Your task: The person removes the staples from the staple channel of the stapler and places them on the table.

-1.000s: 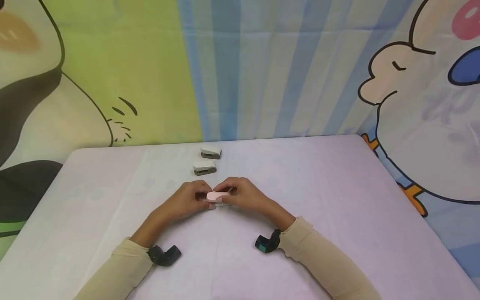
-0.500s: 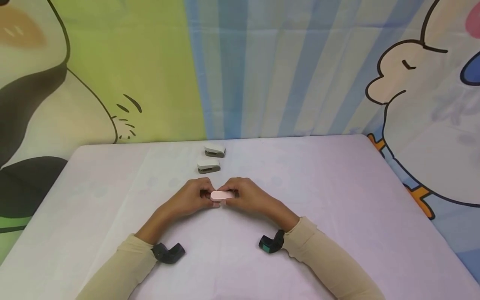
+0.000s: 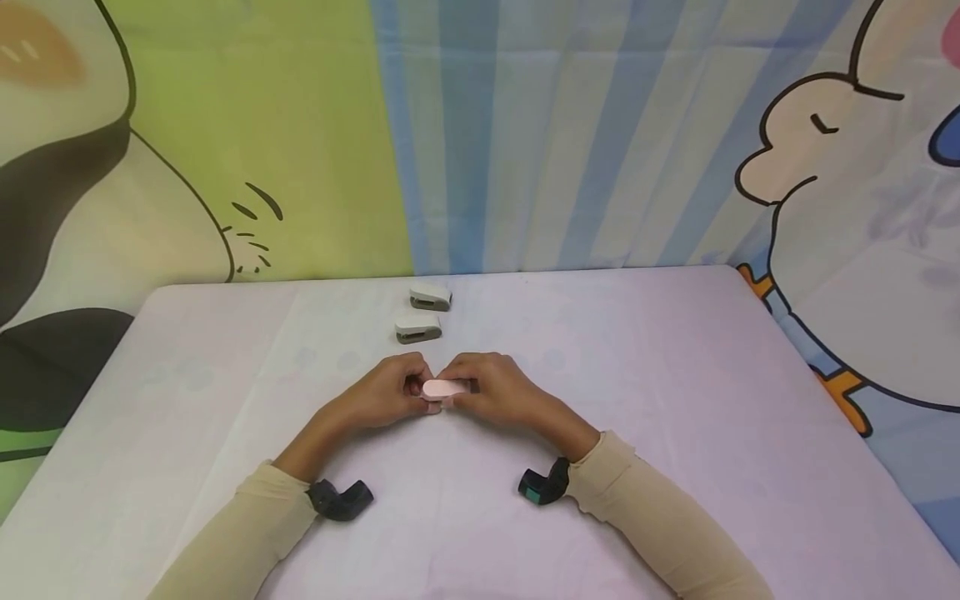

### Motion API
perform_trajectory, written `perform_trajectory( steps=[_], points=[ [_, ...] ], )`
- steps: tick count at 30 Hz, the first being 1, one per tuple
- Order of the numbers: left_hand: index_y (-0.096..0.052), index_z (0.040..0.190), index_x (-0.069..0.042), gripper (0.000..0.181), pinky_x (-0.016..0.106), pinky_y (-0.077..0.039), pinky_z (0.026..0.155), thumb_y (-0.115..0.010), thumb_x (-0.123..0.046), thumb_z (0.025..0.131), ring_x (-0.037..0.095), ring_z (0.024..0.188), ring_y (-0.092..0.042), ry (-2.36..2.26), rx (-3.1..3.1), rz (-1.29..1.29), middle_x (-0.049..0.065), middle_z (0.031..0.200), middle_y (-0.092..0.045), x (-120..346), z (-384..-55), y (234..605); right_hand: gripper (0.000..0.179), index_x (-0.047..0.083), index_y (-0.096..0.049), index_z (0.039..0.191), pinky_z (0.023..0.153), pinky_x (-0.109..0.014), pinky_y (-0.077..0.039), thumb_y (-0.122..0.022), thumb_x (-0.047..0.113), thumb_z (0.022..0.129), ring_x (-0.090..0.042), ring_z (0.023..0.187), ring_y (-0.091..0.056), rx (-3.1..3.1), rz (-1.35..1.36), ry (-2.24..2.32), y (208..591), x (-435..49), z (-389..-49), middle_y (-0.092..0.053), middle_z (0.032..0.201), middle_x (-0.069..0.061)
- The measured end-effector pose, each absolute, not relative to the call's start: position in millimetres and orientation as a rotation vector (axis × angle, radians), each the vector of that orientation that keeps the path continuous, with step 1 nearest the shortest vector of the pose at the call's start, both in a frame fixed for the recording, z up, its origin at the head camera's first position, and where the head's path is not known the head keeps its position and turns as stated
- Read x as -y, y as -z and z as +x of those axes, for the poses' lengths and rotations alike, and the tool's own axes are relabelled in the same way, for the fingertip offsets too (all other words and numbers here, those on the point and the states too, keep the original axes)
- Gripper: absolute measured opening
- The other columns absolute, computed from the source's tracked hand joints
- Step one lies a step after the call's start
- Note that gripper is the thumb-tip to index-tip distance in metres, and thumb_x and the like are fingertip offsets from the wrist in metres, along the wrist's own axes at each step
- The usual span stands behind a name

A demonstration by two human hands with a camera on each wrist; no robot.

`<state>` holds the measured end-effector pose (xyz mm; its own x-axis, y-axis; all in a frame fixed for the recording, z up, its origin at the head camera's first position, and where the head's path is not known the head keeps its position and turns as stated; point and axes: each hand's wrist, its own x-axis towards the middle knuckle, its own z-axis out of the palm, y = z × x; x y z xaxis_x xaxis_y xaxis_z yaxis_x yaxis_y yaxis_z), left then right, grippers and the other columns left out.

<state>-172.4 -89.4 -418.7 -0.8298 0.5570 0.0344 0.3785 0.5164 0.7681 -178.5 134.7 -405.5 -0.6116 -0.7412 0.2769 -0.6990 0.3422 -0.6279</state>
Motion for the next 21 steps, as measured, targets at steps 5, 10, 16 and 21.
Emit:
perform_trajectory(
  steps=[5,10,16,21],
  points=[
    [-0.062,0.084,-0.010,0.017,0.029,-0.042,0.065,-0.079,-0.010,0.081,0.014,0.073,-0.049,-1.167,-2.542,0.755,0.000,0.081,-0.052,87,-171,416,0.026,0.006,-0.072,0.112,0.077,-0.034,-0.052,-0.075,0.006,0.086,-0.011,0.093,-0.061,-2.406,-1.283,1.290,402,-138,-178,-0.068,0.109,0.000],
    [-0.064,0.084,-0.010,0.016,0.030,-0.043,0.066,-0.079,-0.009,0.081,0.014,0.073,-0.050,-1.172,-2.544,0.742,0.000,0.081,-0.053,88,-170,417,0.027,0.004,-0.071,0.113,0.078,-0.035,-0.053,-0.074,0.004,0.086,-0.014,0.092,-0.063,-2.362,-1.225,1.312,400,-139,-177,-0.068,0.108,-0.003],
    [-0.065,0.085,-0.009,0.016,0.029,-0.044,0.065,-0.080,-0.009,0.080,0.013,0.072,-0.051,-1.210,-2.537,0.753,0.000,0.079,-0.054,89,-170,416,0.028,0.003,-0.070,0.114,0.080,-0.030,-0.053,-0.074,0.003,0.086,-0.012,0.094,-0.064,-2.354,-1.123,1.279,397,-142,-178,-0.068,0.106,-0.003],
    [-0.069,0.088,-0.008,0.016,0.028,-0.044,0.065,-0.082,-0.010,0.079,0.013,0.072,-0.052,-1.235,-2.536,0.750,0.001,0.080,-0.057,89,-171,416,0.033,0.002,-0.067,0.120,0.082,-0.030,-0.052,-0.072,0.005,0.088,-0.013,0.097,-0.064,-2.349,-1.112,1.241,394,-146,-179,-0.066,0.109,-0.003]
  ],
)
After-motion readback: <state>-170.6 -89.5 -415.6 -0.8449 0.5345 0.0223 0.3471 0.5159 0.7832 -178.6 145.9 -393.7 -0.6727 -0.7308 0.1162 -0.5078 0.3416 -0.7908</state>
